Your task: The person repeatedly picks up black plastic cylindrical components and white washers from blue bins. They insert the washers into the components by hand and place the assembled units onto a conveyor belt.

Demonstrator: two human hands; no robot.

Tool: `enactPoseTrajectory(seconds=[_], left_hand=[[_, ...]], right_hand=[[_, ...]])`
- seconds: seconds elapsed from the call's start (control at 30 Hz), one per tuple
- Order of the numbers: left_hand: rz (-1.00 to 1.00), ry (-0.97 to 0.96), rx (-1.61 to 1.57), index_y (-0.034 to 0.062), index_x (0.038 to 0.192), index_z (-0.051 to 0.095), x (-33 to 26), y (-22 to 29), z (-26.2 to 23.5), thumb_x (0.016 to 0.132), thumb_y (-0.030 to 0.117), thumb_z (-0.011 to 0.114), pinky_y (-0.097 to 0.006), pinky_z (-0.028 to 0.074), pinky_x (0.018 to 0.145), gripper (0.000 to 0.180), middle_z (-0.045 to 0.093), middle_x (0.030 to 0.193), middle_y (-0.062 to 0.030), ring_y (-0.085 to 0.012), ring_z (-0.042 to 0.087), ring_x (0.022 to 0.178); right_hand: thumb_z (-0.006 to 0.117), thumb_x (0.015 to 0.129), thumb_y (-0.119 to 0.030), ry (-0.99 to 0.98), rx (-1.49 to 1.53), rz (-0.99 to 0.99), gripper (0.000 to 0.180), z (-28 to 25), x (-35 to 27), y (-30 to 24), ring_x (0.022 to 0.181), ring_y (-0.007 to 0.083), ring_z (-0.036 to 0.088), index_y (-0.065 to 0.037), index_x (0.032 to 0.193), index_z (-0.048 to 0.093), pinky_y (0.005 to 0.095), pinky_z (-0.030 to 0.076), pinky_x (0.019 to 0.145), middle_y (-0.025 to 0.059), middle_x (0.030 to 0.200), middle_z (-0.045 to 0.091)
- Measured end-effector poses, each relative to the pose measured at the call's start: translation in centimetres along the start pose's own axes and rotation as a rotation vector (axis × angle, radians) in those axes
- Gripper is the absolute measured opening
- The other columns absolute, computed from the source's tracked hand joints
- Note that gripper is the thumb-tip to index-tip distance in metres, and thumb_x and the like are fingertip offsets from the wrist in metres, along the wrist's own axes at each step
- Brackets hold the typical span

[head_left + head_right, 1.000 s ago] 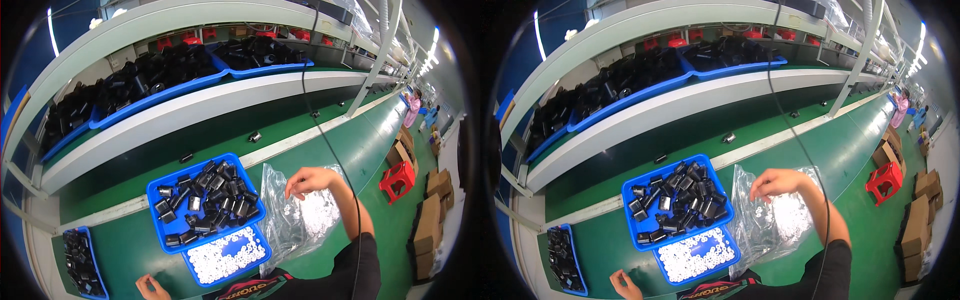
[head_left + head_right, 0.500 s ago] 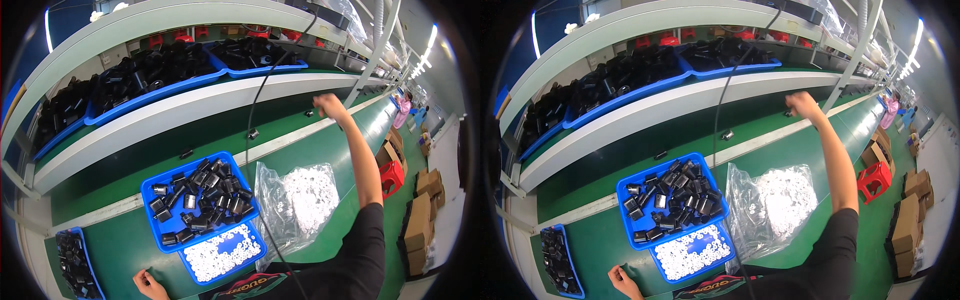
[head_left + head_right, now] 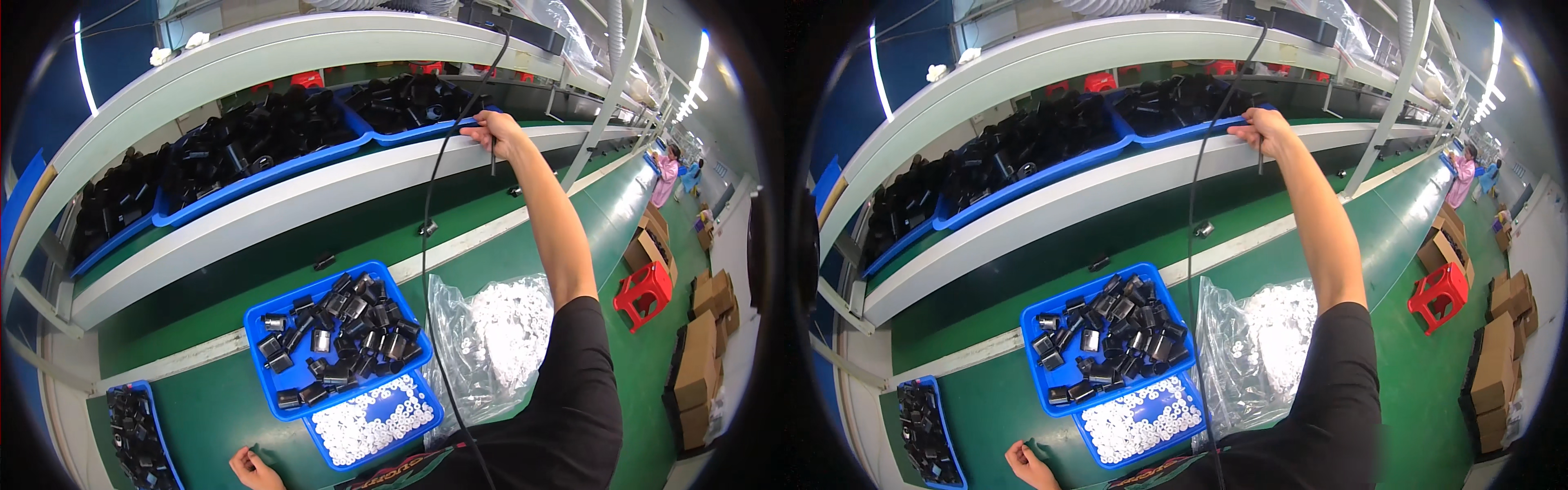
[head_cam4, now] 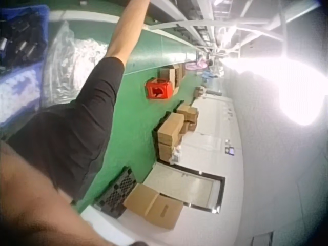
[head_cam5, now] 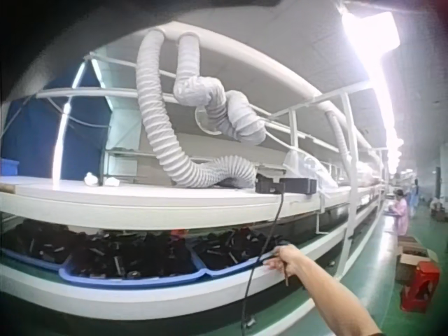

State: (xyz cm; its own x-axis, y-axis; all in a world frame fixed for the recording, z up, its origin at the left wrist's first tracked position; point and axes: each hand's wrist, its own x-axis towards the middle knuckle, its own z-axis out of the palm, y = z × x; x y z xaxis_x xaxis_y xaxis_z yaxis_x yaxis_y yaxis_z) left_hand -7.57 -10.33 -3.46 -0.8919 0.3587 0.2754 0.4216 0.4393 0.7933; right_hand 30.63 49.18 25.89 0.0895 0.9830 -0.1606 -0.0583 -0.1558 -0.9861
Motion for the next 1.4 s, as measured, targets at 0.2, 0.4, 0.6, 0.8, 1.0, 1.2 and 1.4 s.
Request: enactPoseTrajectory(seconds=[0.2, 0.4, 0.6, 0.8, 1.0, 1.2, 1.4], left_hand=[[0.008, -0.016, 0.001, -0.0019, 0.099, 0.065, -0.4, 0.2, -0.3, 0.090, 0.006, 0.063, -0.036, 0.051, 0.078, 0.012, 0.063, 0.097, -0.0153, -0.0264, 0.061, 0.085], [0.013, -0.039, -0.003, -0.0021, 0.097, 0.065, -0.2, 0.1, -0.3, 0.090, 0.006, 0.062, -0.036, 0.050, 0.078, 0.011, 0.063, 0.097, -0.0146, -0.0260, 0.061, 0.085], [0.020, -0.027, -0.031, -0.0014, 0.098, 0.062, 0.1, -2.6, 0.2, 0.093, 0.000, 0.052, -0.028, 0.045, 0.073, 0.011, 0.057, 0.094, -0.0065, -0.0151, 0.056, 0.081], [0.052, -0.019, 0.019, -0.0025, 0.096, 0.065, -0.2, 0.0, -0.3, 0.090, 0.006, 0.063, -0.036, 0.051, 0.078, 0.011, 0.062, 0.096, -0.0140, -0.0261, 0.061, 0.085], [0.013, -0.042, 0.049, -0.0029, 0.099, 0.066, -0.3, 0.7, -0.3, 0.090, 0.008, 0.064, -0.037, 0.051, 0.079, 0.014, 0.062, 0.096, -0.0149, -0.0268, 0.062, 0.084], [0.037, -0.051, 0.024, -0.0028, 0.099, 0.066, -0.1, 0.0, -0.1, 0.090, 0.008, 0.063, -0.038, 0.051, 0.078, 0.015, 0.062, 0.098, -0.0152, -0.0272, 0.062, 0.085], [0.065, -0.042, 0.034, -0.0020, 0.099, 0.066, -0.2, -0.5, -0.1, 0.089, 0.008, 0.063, -0.037, 0.052, 0.078, 0.014, 0.062, 0.099, -0.0152, -0.0272, 0.062, 0.085]], right_hand=[[0.050, 0.093, -0.007, -0.004, 0.060, -0.139, 0.022, -1.1, 0.2, 1.4, 0.049, 0.0154, 0.056, 0.010, 0.106, 0.049, 0.0260, 0.043, 0.039, 0.0261, 0.095, 0.066], [0.051, 0.092, -0.007, 0.034, 0.153, -0.223, 0.016, -1.9, 0.1, 2.6, 0.059, 0.0218, 0.063, 0.007, 0.101, 0.051, 0.0291, 0.044, 0.044, 0.0167, 0.090, 0.059], [0.048, 0.092, -0.007, 0.097, 0.302, -0.296, 0.016, -2.1, 0.1, 2.9, 0.081, 0.0337, 0.072, 0.007, 0.100, 0.048, 0.0303, 0.047, 0.045, 0.0153, 0.092, 0.054], [0.048, 0.092, -0.010, 0.099, 0.360, -0.330, 0.017, -4.6, -1.1, 4.4, 0.075, 0.0357, 0.072, 0.005, 0.099, 0.049, 0.0287, 0.042, 0.041, 0.0120, 0.089, 0.052], [0.052, 0.095, -0.014, 0.221, 0.522, -0.363, 0.019, -3.9, -5.9, 6.3, 0.080, 0.0343, 0.072, 0.001, 0.106, 0.048, 0.0279, 0.044, 0.046, 0.0107, 0.096, 0.049], [0.059, 0.094, -0.022, 0.091, 0.746, -0.192, 0.025, -5.4, -6.4, 7.4, 0.061, 0.0233, 0.064, -0.002, 0.105, 0.049, 0.0223, 0.036, 0.041, 0.0070, 0.090, 0.047], [0.061, 0.089, -0.041, -0.219, 0.608, 0.050, 0.044, -6.5, -6.3, 6.7, 0.051, 0.0109, 0.054, 0.001, 0.100, 0.054, 0.0166, 0.030, 0.033, 0.0168, 0.091, 0.066]])
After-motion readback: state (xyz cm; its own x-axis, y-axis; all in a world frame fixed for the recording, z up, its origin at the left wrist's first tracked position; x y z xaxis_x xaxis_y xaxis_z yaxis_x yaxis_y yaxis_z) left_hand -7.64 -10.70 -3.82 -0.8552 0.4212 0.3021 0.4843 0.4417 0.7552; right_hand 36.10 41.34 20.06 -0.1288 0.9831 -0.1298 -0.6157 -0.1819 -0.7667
